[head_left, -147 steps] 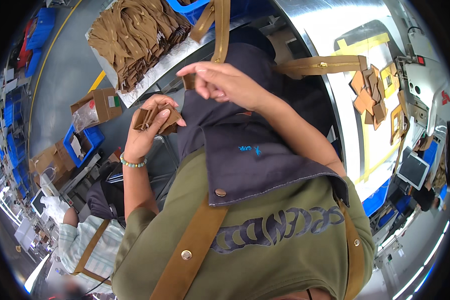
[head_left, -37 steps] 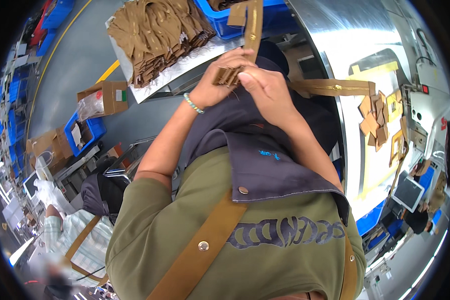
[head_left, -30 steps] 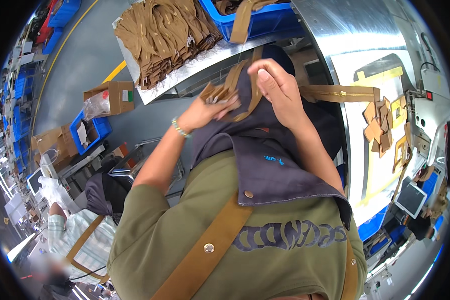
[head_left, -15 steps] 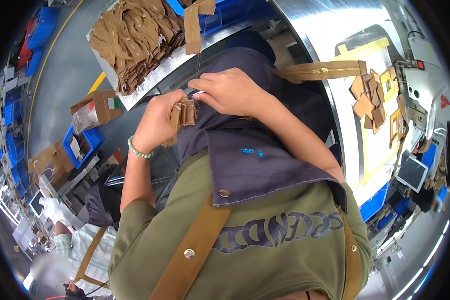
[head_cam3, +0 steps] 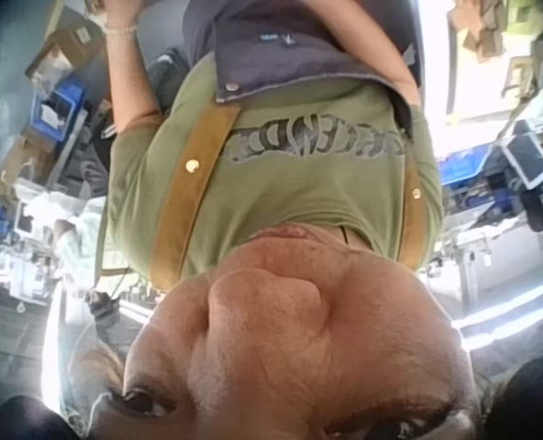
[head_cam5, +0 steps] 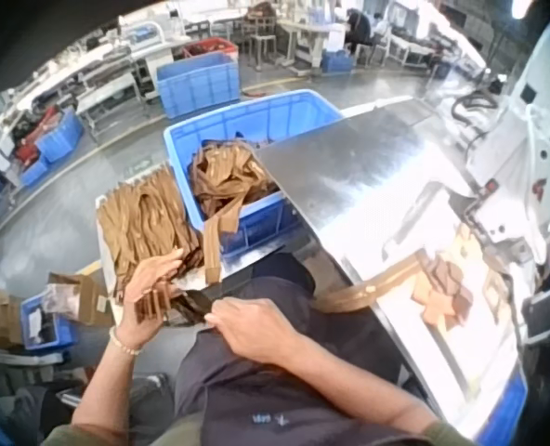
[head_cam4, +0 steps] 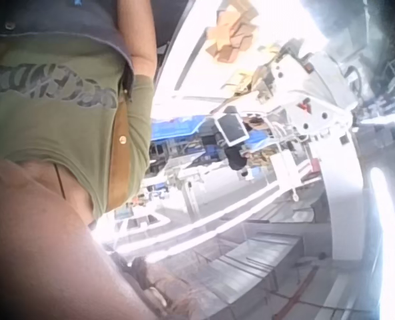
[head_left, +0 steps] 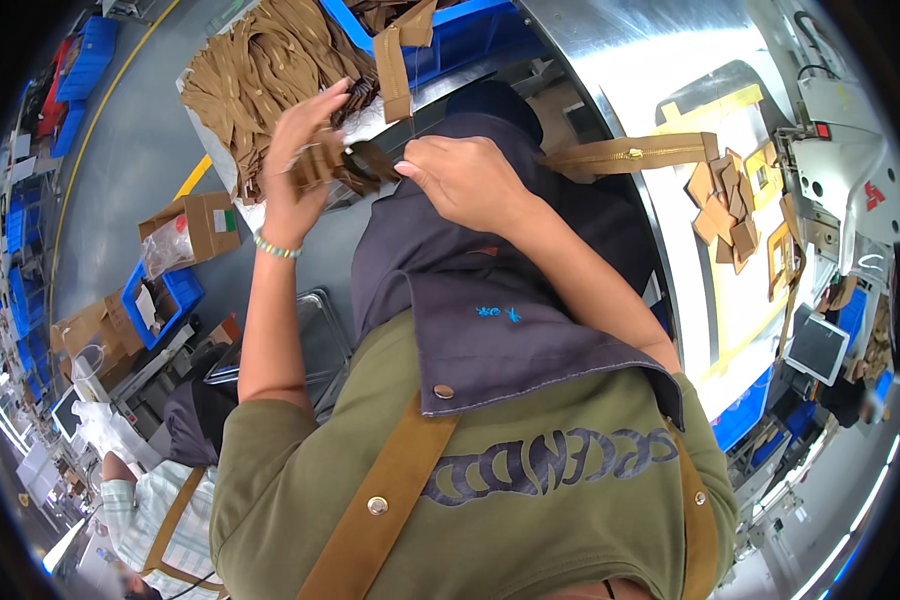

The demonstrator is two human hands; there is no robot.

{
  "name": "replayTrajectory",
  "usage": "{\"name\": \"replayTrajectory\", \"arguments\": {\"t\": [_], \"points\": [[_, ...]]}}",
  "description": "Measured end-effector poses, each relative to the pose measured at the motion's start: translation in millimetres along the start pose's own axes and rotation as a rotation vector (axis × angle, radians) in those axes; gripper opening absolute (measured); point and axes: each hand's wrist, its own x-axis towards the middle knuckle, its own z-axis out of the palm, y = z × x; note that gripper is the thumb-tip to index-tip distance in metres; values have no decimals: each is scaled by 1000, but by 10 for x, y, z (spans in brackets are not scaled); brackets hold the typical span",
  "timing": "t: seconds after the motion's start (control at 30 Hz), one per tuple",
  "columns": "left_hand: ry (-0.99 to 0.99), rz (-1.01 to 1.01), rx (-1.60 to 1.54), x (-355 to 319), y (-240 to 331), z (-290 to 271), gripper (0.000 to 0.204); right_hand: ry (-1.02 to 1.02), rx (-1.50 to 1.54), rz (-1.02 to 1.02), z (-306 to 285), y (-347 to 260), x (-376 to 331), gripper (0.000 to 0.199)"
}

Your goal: The recorder is attaching or checking brown leather components with zippers in a factory setting.

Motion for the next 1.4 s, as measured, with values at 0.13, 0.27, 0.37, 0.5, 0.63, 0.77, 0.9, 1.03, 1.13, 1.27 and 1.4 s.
{"name": "replayTrajectory", "arguments": {"t": [0.13, 0.27, 0.37, 0.5, 0.63, 0.77, 0.9, 1.03, 1.13, 1.27, 1.4], "points": [[-165, 188, 125, 324, -65, 229, 80, 62, 97, 12, -84, -59, 24, 28], [-323, 246, 205, 518, -152, 396, 68, 98, 170, 85, -224, -127, 39, 29], [-260, 304, 288, 564, -184, 431, 53, 107, 179, 113, -283, -102, 27, 29], [-217, 376, 157, 516, -82, 447, 33, 76, 215, 161, -328, -95, 4, 27], [-303, -78, -462, 65, 350, 292, 21, 108, 437, 223, -375, -181, 11, 26], [-643, -634, -766, -200, 613, -129, 14, 121, 698, 385, -430, -128, 2, 24], [-732, -701, -644, -452, 557, -265, 24, -20, 655, 349, -289, -112, 106, 28], [-678, -868, -698, -520, 531, -335, 27, -316, 472, 159, 37, -70, 8, 34], [-499, -860, -678, -547, 450, -364, 25, -456, 304, 177, 34, -102, -62, 32], [-298, -886, -700, -639, 283, -418, 24, -379, -20, 85, -14, -118, -91, 31], [-295, -845, -683, -701, 288, -380, 42, -294, -163, 85, 29, -152, -79, 30]]}}
